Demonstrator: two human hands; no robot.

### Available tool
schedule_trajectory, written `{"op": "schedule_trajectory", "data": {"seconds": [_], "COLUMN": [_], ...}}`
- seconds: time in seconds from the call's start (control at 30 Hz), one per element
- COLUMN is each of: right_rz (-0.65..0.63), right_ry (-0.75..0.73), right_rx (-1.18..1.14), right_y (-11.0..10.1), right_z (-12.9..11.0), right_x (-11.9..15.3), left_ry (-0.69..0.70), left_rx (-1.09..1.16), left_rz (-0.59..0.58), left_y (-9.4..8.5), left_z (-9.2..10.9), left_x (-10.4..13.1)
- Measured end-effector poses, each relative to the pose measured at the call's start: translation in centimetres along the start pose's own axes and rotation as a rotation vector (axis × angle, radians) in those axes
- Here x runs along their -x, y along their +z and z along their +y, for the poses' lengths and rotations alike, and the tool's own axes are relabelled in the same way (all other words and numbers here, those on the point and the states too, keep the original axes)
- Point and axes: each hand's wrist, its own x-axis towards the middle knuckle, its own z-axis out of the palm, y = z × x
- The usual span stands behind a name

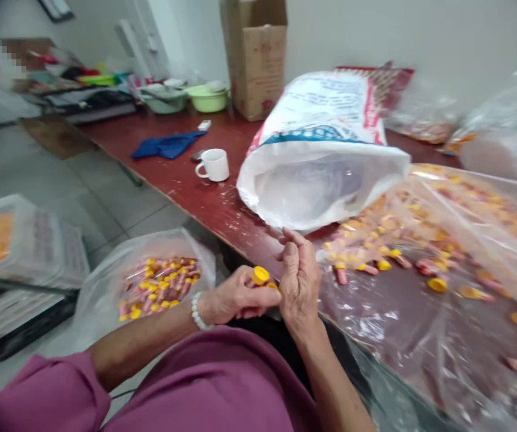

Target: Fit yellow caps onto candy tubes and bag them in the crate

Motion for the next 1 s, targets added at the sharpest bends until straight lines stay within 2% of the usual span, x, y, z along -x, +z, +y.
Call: {"op": "schedule_trajectory", "data": {"seconds": [0.1,0.2,0.3,0.37,0.5,0.63,0.73,0.8,0.9,1.0], "right_rz": [-0.200,-0.452,-0.664,-0.736,-0.792,-0.816,-0.803,-0.787,-0.774,-0.825], "right_ry": [0.032,0.117,0.309,0.478,0.750,0.770,0.752,0.737,0.727,0.683], "right_rx": [0.038,0.109,0.172,0.177,-0.036,-0.202,-0.349,-0.470,-0.615,-0.724], "right_y": [3.0,6.0,9.0,10.7,12.6,13.5,14.6,15.8,18.2,20.6], "right_z": [0.3,1.2,2.9,4.2,5.7,4.4,2.5,0.7,-2.5,-5.6], "right_x": [0.3,1.3,2.9,4.1,6.0,5.6,3.7,2.1,0.2,-0.9], "left_ry": [-0.026,-0.113,-0.157,-0.176,-0.182,-0.185,-0.234,-0.328,-0.497,-0.516], "left_rx": [-0.186,-0.429,-0.602,-0.696,-0.891,-1.300,-1.454,-1.540,-1.559,-1.446], "left_rz": [0.398,0.755,0.927,0.975,1.061,1.135,1.153,1.177,1.238,1.442], "left_y": [-5.9,-12.5,-17.6,-19.8,-22.1,-23.6,-24.4,-24.8,-25.5,-26.5], "left_z": [0.0,-1.8,-4.9,-6.9,-9.7,-11.7,-12.5,-12.0,-10.0,-7.8], "left_x": [5.0,9.4,11.7,12.6,14.9,19.7,23.4,25.0,26.4,27.5]}}
